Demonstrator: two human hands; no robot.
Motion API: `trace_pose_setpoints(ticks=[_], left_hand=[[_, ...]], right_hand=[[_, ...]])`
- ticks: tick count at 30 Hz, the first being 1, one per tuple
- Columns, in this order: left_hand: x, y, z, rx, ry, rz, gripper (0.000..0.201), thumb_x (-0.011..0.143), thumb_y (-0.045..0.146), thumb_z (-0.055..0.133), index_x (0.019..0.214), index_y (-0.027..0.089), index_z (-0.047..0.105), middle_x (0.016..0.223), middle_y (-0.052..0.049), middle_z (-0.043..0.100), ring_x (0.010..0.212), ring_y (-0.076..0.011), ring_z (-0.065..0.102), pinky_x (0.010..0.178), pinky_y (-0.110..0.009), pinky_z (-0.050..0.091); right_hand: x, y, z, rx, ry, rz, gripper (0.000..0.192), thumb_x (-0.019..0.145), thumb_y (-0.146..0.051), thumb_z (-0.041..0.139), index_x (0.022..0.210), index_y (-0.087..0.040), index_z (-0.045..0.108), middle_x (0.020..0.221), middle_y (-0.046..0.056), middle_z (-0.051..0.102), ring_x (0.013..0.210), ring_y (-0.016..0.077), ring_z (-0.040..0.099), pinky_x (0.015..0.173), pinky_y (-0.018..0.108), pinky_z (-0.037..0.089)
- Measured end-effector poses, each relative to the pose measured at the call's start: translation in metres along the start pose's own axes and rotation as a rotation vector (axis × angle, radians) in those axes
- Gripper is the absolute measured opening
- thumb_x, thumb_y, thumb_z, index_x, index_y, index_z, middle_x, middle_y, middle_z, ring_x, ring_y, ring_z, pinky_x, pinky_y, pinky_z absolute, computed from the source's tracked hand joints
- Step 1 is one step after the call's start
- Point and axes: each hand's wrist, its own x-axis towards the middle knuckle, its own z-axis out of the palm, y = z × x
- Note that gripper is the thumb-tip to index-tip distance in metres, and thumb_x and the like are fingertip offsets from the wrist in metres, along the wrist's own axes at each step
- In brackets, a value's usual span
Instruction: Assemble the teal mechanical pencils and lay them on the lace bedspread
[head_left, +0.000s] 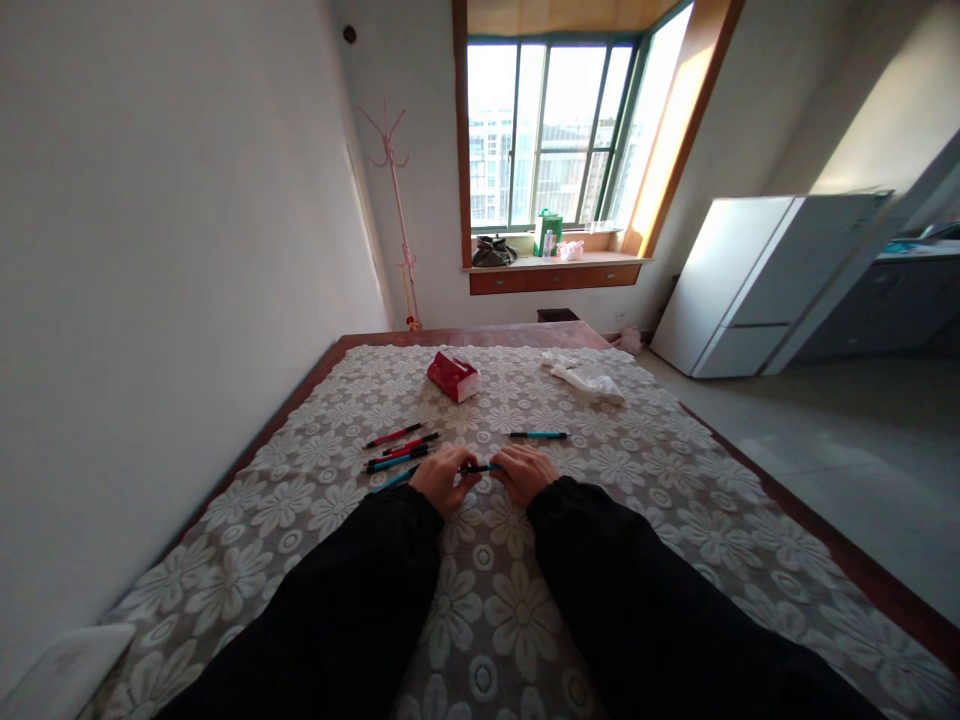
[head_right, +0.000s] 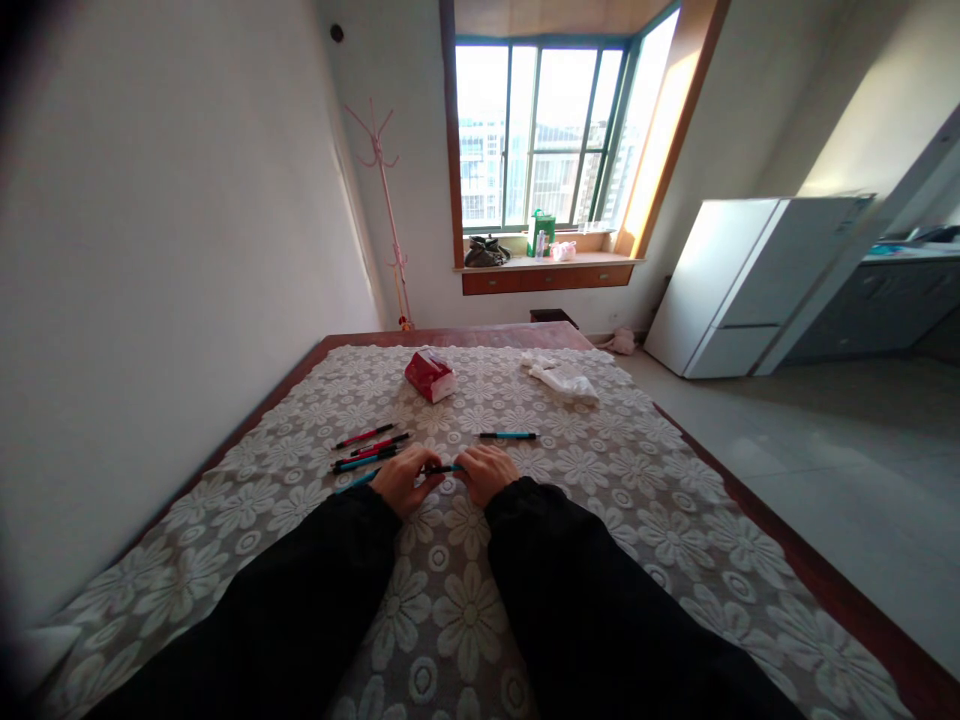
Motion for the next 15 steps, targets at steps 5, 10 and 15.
trace_pose_setpoints(ticks=[5,10,15], left_hand=[[-0.0004,0.0002,0.0005,-0.008,0.017,0.013,0.024,0.096,0.035,0.048,0.094,0.02,0.066,0.087,-0.006,0.068,0.087,-0.0208,0.061,0.081,-0.031,0.047],[0.0006,-0.0018,0.0012,-0.025,0.003,0.006,0.019,0.093,0.035,0.054,0.093,0.021,0.067,0.085,-0.006,0.068,0.086,-0.0207,0.061,0.08,-0.031,0.048],[0.0009,-0.0016,0.0007,-0.01,0.03,0.011,0.018,0.088,0.034,0.062,0.101,0.022,0.065,0.091,-0.005,0.067,0.086,-0.0203,0.06,0.08,-0.031,0.048]], right_hand=[[0.0002,-0.0005,-0.0007,0.009,0.018,-0.015,0.016,0.096,-0.033,0.054,0.09,-0.02,0.063,0.083,0.003,0.065,0.08,0.0167,0.056,0.073,0.028,0.036],[-0.0002,-0.0006,0.0001,-0.003,0.017,0.003,0.017,0.096,-0.033,0.053,0.091,-0.021,0.064,0.084,0.003,0.066,0.081,0.017,0.057,0.073,0.029,0.037],[-0.0007,-0.0025,-0.002,-0.022,0.022,0.01,0.018,0.095,-0.034,0.052,0.095,-0.021,0.065,0.086,0.004,0.067,0.082,0.0182,0.057,0.074,0.03,0.037]])
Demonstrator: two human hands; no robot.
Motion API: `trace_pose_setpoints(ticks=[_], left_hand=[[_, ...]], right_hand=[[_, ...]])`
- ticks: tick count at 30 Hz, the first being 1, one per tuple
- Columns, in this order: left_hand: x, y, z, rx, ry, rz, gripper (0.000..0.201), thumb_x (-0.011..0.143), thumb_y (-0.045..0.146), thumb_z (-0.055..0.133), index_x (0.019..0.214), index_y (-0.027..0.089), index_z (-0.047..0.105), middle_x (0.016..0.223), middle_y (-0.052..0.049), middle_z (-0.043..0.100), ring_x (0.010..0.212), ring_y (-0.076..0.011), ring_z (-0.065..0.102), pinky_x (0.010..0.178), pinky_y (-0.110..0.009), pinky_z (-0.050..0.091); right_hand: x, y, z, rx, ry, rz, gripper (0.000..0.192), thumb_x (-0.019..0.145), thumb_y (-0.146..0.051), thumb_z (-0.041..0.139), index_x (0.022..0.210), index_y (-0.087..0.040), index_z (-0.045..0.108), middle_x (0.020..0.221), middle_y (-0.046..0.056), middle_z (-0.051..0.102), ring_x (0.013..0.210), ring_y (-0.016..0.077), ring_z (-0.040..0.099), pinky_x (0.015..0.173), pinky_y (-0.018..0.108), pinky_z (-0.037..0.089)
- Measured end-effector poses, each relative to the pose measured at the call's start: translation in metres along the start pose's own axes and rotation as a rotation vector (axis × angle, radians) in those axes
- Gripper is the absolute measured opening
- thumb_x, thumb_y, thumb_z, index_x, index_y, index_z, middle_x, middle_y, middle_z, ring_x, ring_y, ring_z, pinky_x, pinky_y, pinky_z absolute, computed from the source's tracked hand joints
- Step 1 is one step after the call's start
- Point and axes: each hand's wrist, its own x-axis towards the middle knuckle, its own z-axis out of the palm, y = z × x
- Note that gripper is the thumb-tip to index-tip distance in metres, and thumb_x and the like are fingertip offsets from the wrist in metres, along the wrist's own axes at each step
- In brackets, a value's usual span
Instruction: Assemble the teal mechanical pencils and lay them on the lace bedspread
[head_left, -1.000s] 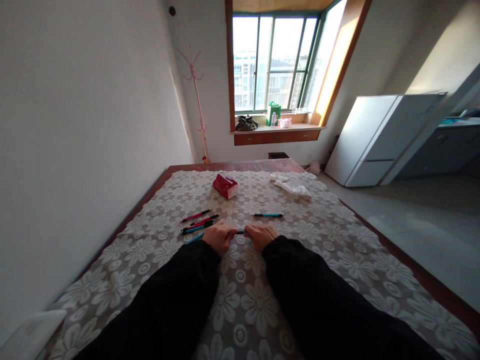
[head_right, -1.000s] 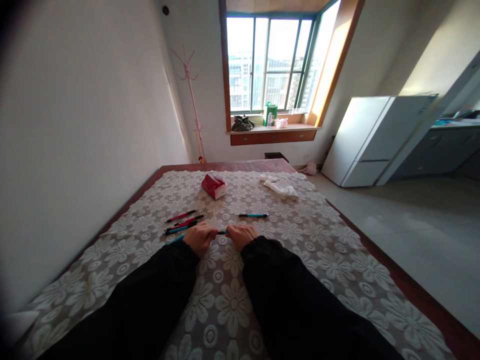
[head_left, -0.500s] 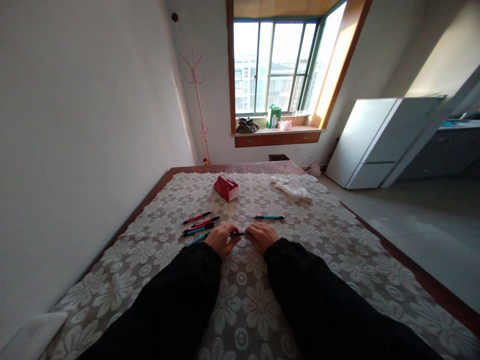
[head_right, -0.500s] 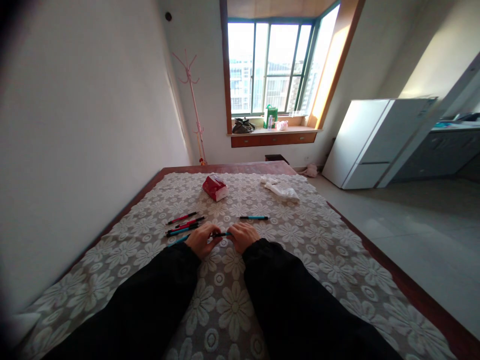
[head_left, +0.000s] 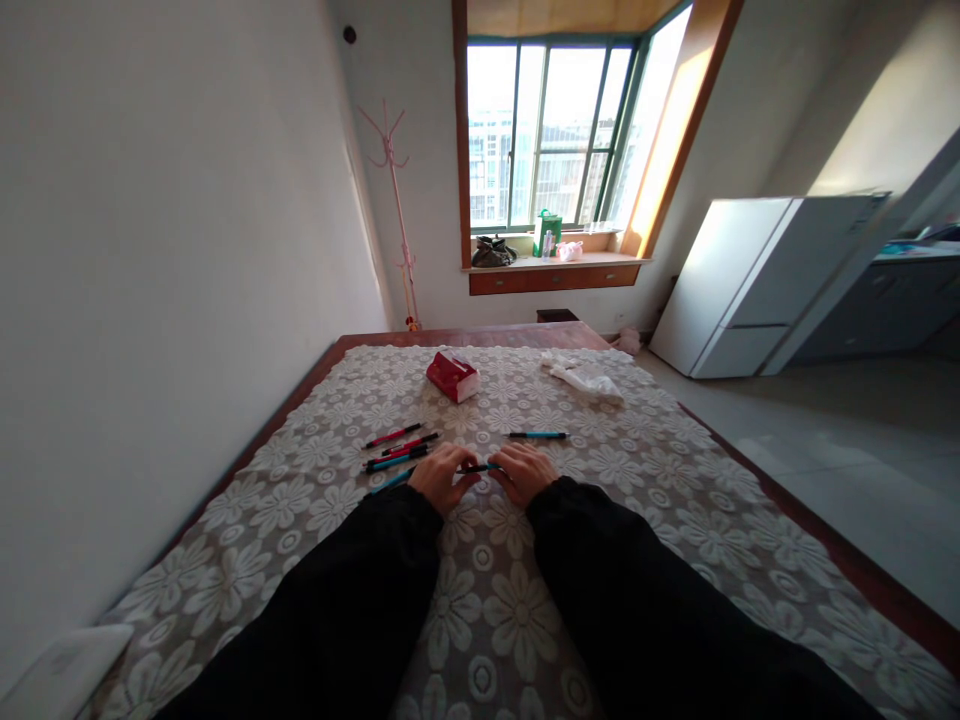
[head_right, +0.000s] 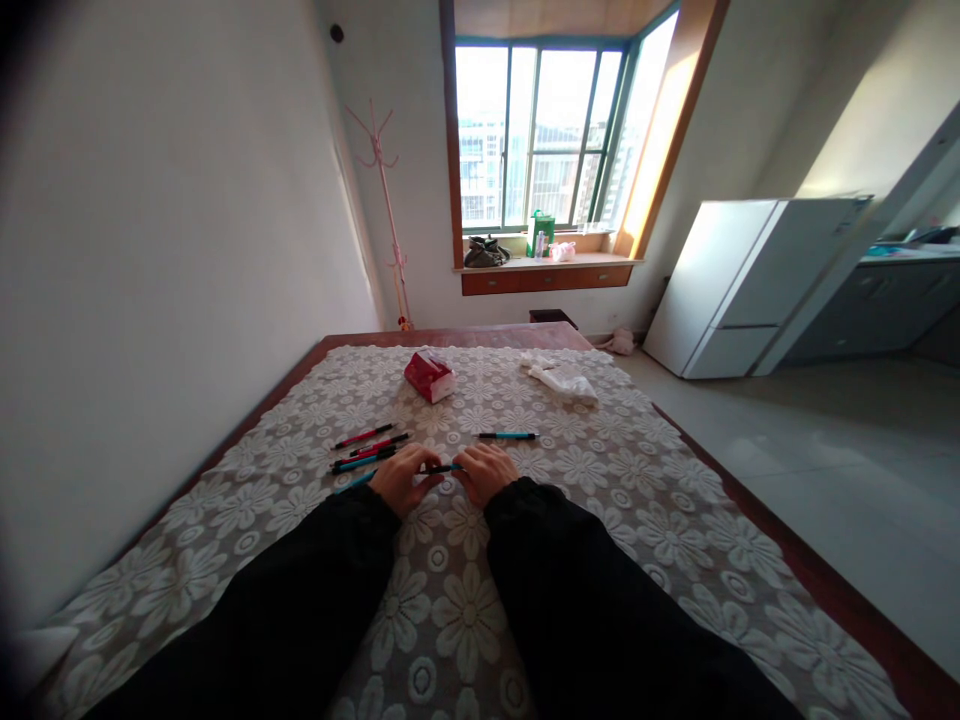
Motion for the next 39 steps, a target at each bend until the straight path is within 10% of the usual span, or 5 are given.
trace_pose_setpoints(ticks=[7,15,21,39], left_hand=[[-0.001,0.0018,0.0008,0.121,-0.045,-0.013,0.032,0.098,0.03,0.043,0.077,0.021,0.065,0.076,-0.006,0.066,0.083,-0.0215,0.059,0.076,-0.032,0.046],[0.0006,0.0012,-0.0009,-0.023,0.005,0.029,0.024,0.089,0.033,0.06,0.111,0.022,0.064,0.096,-0.006,0.068,0.094,-0.0218,0.06,0.086,-0.033,0.047],[-0.0008,0.0025,-0.0017,0.021,0.001,-0.045,0.024,0.095,0.028,0.047,0.085,0.021,0.068,0.078,-0.006,0.064,0.082,-0.0202,0.061,0.077,-0.031,0.048],[-0.0002,0.0015,-0.0021,0.151,0.069,-0.202,0.021,0.093,0.017,0.044,0.093,0.02,0.065,0.096,-0.008,0.07,0.092,-0.0232,0.062,0.081,-0.034,0.046]], right_hand=[[0.0002,-0.0015,-0.0026,0.018,0.007,-0.011,0.021,0.098,-0.032,0.049,0.098,-0.024,0.068,0.083,0.003,0.067,0.081,0.018,0.056,0.074,0.031,0.036],[0.0003,0.0017,-0.0024,0.053,0.018,-0.005,0.013,0.095,-0.027,0.055,0.102,-0.023,0.066,0.089,0.004,0.068,0.084,0.0184,0.059,0.075,0.031,0.034],[0.0011,-0.0015,-0.0031,0.081,0.016,0.035,0.011,0.092,-0.018,0.055,0.1,-0.022,0.062,0.093,0.003,0.068,0.087,0.0168,0.061,0.078,0.03,0.033],[0.0012,0.0034,-0.0038,-0.063,-0.037,0.283,0.016,0.093,-0.017,0.05,0.088,-0.023,0.064,0.089,0.002,0.067,0.081,0.0169,0.057,0.076,0.034,0.027]])
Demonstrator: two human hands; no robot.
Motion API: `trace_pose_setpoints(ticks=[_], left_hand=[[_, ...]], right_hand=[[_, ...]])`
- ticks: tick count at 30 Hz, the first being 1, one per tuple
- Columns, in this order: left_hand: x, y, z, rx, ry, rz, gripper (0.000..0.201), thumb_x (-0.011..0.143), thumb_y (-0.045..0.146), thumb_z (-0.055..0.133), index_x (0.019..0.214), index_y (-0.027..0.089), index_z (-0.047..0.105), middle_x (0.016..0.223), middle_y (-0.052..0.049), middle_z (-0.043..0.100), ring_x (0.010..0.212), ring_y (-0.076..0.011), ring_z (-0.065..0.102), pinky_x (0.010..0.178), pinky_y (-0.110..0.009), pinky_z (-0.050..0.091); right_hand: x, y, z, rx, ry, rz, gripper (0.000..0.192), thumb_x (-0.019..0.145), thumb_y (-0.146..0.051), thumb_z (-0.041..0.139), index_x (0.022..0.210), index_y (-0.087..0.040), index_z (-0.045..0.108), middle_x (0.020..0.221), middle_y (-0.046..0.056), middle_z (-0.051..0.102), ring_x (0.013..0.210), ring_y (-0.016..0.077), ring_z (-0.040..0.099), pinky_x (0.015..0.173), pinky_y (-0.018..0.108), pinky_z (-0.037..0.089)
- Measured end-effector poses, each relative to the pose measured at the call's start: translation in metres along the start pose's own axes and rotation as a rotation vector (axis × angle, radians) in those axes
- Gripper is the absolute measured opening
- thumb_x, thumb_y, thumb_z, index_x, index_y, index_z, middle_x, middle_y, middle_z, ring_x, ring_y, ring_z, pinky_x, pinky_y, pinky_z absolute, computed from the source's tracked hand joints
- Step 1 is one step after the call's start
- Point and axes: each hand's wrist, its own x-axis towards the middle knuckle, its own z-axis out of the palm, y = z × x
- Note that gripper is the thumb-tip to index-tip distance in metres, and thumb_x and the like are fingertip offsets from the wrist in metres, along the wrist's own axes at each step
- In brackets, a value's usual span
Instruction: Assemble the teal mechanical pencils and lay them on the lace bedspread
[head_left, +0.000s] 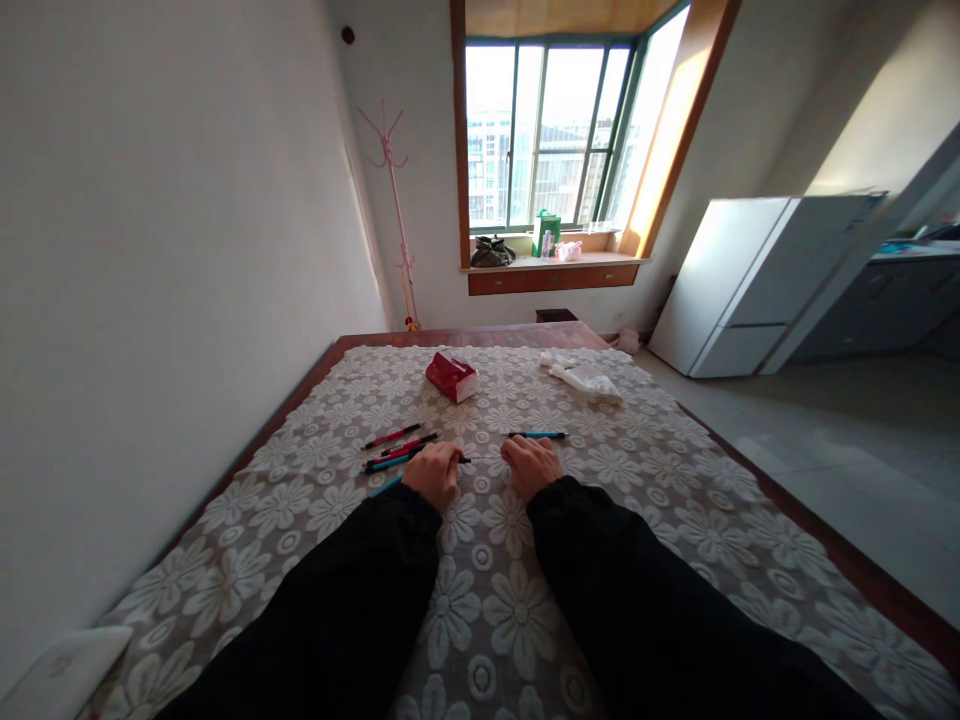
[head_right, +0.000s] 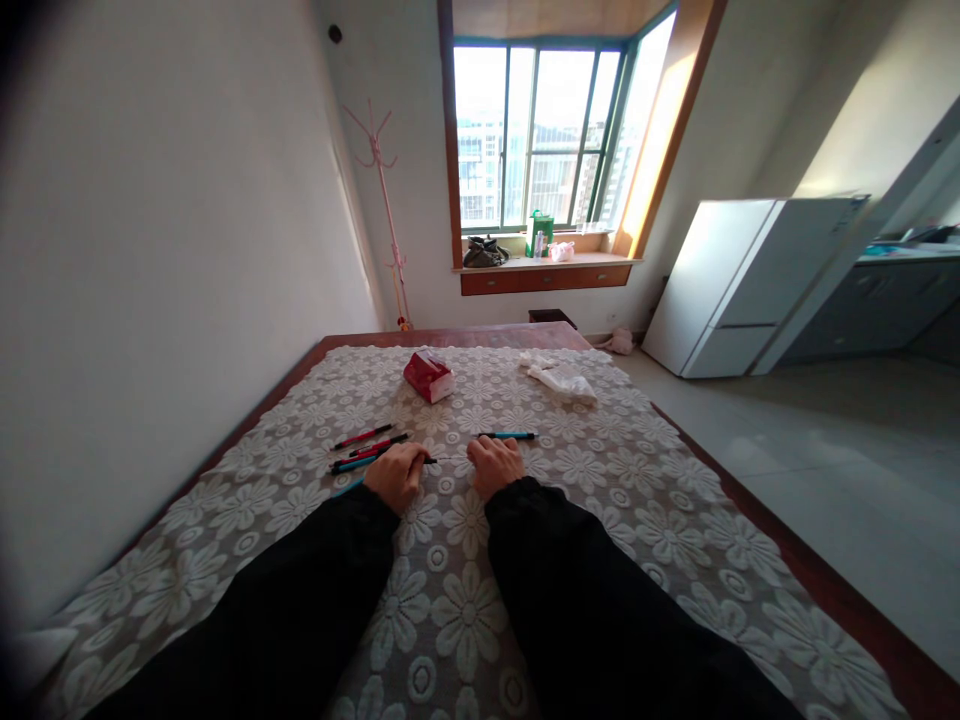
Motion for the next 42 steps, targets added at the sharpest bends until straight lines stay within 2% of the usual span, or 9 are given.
trace_pose_setpoints(ticks=[6,9,13,21,25,28,34,38,42], left_hand=[[0.002,-0.005,0.005,-0.064,0.016,0.014,0.022,0.096,0.02,0.041,0.1,0.018,0.063,0.099,-0.009,0.069,0.092,-0.0232,0.063,0.081,-0.034,0.048],[0.003,-0.006,0.006,-0.116,-0.026,0.081,0.014,0.092,0.021,0.052,0.098,0.02,0.064,0.096,-0.005,0.069,0.091,-0.0198,0.064,0.084,-0.03,0.049],[0.002,-0.004,0.006,-0.144,-0.083,0.17,0.008,0.083,0.019,0.066,0.09,0.022,0.066,0.091,-0.003,0.068,0.092,-0.0201,0.062,0.085,-0.03,0.049],[0.002,-0.002,0.006,-0.205,-0.098,0.122,0.009,0.081,0.016,0.065,0.089,0.019,0.065,0.089,-0.004,0.065,0.082,-0.0184,0.06,0.078,-0.03,0.048],[0.004,-0.006,0.008,-0.267,-0.105,0.084,0.01,0.079,0.016,0.068,0.088,0.018,0.065,0.087,-0.003,0.064,0.08,-0.018,0.059,0.076,-0.029,0.047],[0.005,-0.01,0.01,-0.302,-0.115,0.081,0.009,0.079,0.017,0.068,0.088,0.018,0.067,0.086,-0.003,0.064,0.078,-0.0174,0.06,0.074,-0.028,0.047],[0.005,-0.012,0.01,-0.341,-0.112,0.11,0.023,0.08,0.008,0.056,0.092,0.02,0.07,0.091,-0.004,0.064,0.082,-0.0171,0.061,0.077,-0.029,0.048],[0.005,-0.01,0.009,-0.347,-0.092,0.102,0.017,0.084,0.015,0.056,0.092,0.018,0.07,0.088,-0.006,0.064,0.08,-0.0178,0.061,0.075,-0.029,0.048],[0.005,-0.009,0.01,-0.344,-0.092,0.13,0.011,0.084,0.023,0.062,0.091,0.02,0.07,0.09,-0.005,0.063,0.082,-0.0182,0.061,0.076,-0.029,0.048]], right_hand=[[0.0,-0.004,-0.005,0.017,-0.049,-0.043,0.014,0.094,-0.018,0.05,0.088,-0.022,0.063,0.089,0.002,0.066,0.084,0.0162,0.057,0.077,0.032,0.027],[0.0,-0.007,-0.008,0.02,-0.093,-0.109,0.015,0.095,-0.023,0.05,0.09,-0.022,0.063,0.09,0.001,0.066,0.086,0.0163,0.057,0.078,0.032,0.027],[0.0,-0.008,-0.008,0.021,-0.108,-0.138,0.016,0.095,-0.026,0.05,0.09,-0.021,0.063,0.092,0.002,0.066,0.087,0.0166,0.057,0.078,0.031,0.028],[-0.001,-0.008,-0.012,-0.023,0.014,0.036,0.008,0.082,-0.021,0.055,0.078,-0.02,0.062,0.083,0.003,0.067,0.078,0.0177,0.056,0.075,0.033,0.028],[-0.001,-0.009,-0.013,0.052,0.065,-0.071,0.008,0.082,-0.018,0.054,0.08,-0.02,0.061,0.081,0.002,0.067,0.08,0.0174,0.057,0.077,0.032,0.029],[-0.001,-0.008,-0.011,0.105,0.05,-0.181,0.007,0.084,-0.018,0.053,0.084,-0.02,0.06,0.082,0.001,0.067,0.08,0.0166,0.056,0.077,0.031,0.029],[-0.002,-0.005,-0.005,0.097,0.009,-0.17,0.005,0.082,-0.018,0.057,0.084,-0.021,0.061,0.084,0.001,0.065,0.08,0.0162,0.056,0.076,0.031,0.03],[-0.002,-0.003,0.0,0.107,-0.016,-0.261,0.006,0.084,-0.021,0.059,0.085,-0.022,0.065,0.087,0.001,0.064,0.081,0.016,0.056,0.073,0.03,0.031],[-0.002,-0.001,0.003,0.112,-0.015,-0.29,0.008,0.086,-0.027,0.061,0.083,-0.022,0.067,0.089,0.001,0.064,0.08,0.0154,0.057,0.073,0.029,0.032]])
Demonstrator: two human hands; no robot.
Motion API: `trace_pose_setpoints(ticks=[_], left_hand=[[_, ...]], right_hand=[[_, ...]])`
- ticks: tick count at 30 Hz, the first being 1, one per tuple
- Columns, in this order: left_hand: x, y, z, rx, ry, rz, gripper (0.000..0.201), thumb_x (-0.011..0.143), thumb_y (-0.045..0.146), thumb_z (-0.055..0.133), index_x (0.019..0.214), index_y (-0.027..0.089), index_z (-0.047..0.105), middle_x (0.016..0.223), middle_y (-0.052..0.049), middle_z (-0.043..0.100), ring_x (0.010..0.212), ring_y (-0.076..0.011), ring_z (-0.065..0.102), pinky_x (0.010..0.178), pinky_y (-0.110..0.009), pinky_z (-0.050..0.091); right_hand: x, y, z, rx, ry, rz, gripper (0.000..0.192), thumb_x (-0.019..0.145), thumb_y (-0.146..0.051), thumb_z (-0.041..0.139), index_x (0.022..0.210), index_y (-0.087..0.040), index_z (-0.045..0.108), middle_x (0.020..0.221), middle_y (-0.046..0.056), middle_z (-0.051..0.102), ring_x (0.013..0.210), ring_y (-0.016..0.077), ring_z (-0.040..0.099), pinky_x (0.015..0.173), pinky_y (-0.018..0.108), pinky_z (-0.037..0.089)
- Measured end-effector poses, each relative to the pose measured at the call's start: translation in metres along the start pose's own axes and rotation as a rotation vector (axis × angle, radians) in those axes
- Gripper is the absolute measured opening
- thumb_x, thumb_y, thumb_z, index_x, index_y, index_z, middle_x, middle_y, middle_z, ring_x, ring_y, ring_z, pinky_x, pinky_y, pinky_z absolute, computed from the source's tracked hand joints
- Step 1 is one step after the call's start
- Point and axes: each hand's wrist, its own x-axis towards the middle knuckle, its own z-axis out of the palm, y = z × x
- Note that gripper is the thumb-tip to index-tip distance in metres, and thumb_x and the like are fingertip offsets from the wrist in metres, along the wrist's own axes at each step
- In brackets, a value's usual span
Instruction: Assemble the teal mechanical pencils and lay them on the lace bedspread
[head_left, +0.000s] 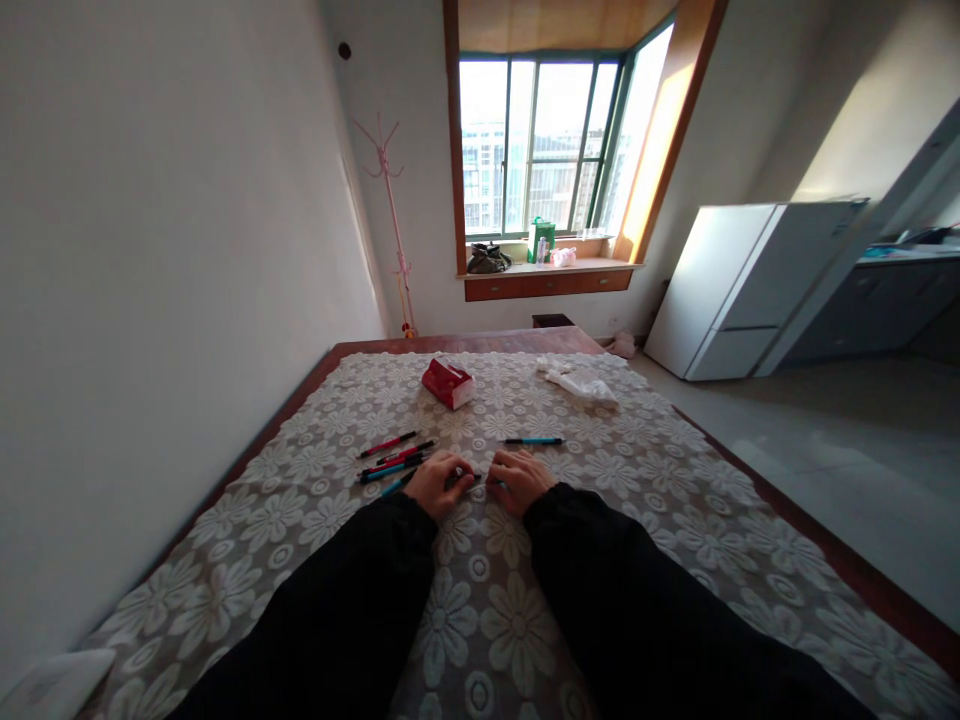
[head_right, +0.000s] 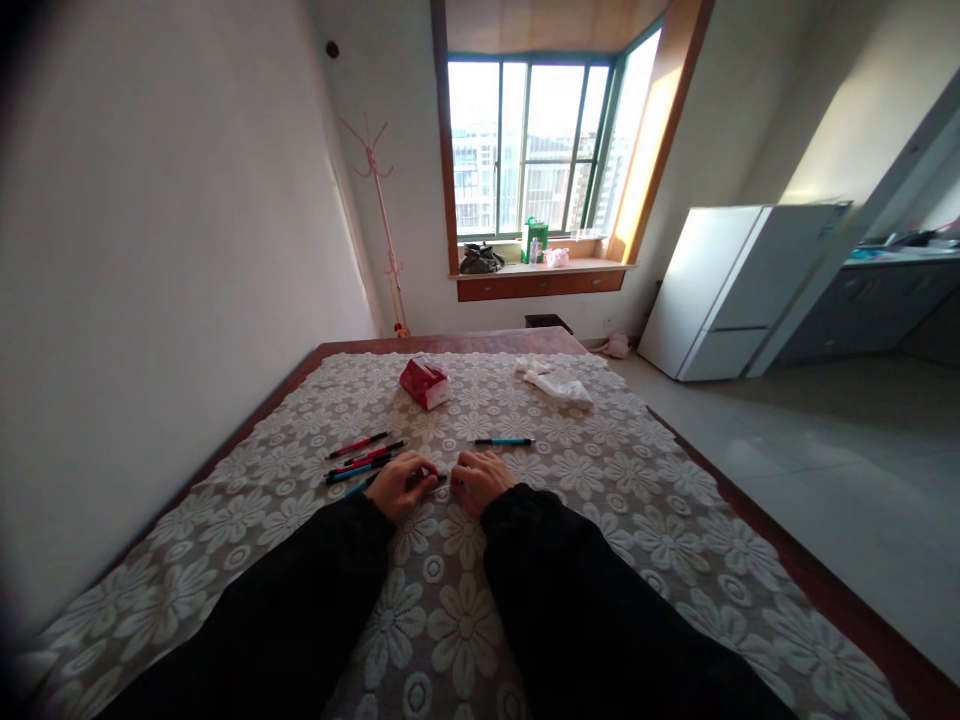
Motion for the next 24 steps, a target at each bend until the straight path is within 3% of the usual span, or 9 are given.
trace_pose_setpoints(ticks=[5,10,17,20,24], left_hand=[[0.0,-0.003,0.0,-0.002,-0.027,-0.016,0.013,0.08,0.017,0.064,0.091,0.02,0.069,0.091,-0.004,0.063,0.079,-0.0165,0.06,0.074,-0.028,0.048],[0.0,-0.003,0.0,0.006,-0.032,-0.004,0.014,0.08,0.017,0.065,0.093,0.02,0.069,0.092,-0.005,0.063,0.08,-0.0165,0.06,0.078,-0.029,0.048],[-0.001,0.003,-0.003,0.015,-0.033,-0.018,0.015,0.078,0.015,0.066,0.093,0.02,0.069,0.09,-0.004,0.064,0.08,-0.0174,0.06,0.078,-0.03,0.049],[-0.001,0.002,-0.002,0.013,-0.034,-0.008,0.016,0.079,0.015,0.065,0.094,0.02,0.069,0.093,-0.005,0.065,0.082,-0.0177,0.06,0.081,-0.031,0.05],[-0.001,-0.001,-0.001,0.032,-0.044,0.022,0.017,0.083,0.015,0.058,0.095,0.02,0.069,0.094,-0.006,0.065,0.089,-0.0193,0.061,0.084,-0.031,0.049]], right_hand=[[0.001,-0.005,-0.005,-0.035,-0.029,0.015,0.011,0.088,-0.03,0.058,0.087,-0.023,0.067,0.087,0.001,0.066,0.08,0.016,0.057,0.074,0.03,0.032],[0.002,-0.01,-0.013,-0.105,-0.049,0.167,0.01,0.083,-0.023,0.054,0.085,-0.021,0.063,0.083,0.003,0.067,0.078,0.017,0.057,0.075,0.032,0.03],[0.002,-0.007,-0.014,-0.133,0.086,0.37,0.009,0.078,-0.015,0.052,0.08,-0.02,0.058,0.081,0.005,0.068,0.077,0.0197,0.056,0.076,0.034,0.029],[0.002,-0.009,-0.016,-0.083,0.145,0.334,0.011,0.082,-0.016,0.047,0.087,-0.02,0.057,0.085,0.005,0.066,0.08,0.0199,0.054,0.078,0.034,0.03],[0.001,-0.013,-0.016,-0.001,0.077,0.168,0.012,0.079,-0.018,0.047,0.089,-0.019,0.053,0.084,0.005,0.061,0.083,0.0208,0.052,0.079,0.034,0.031]])
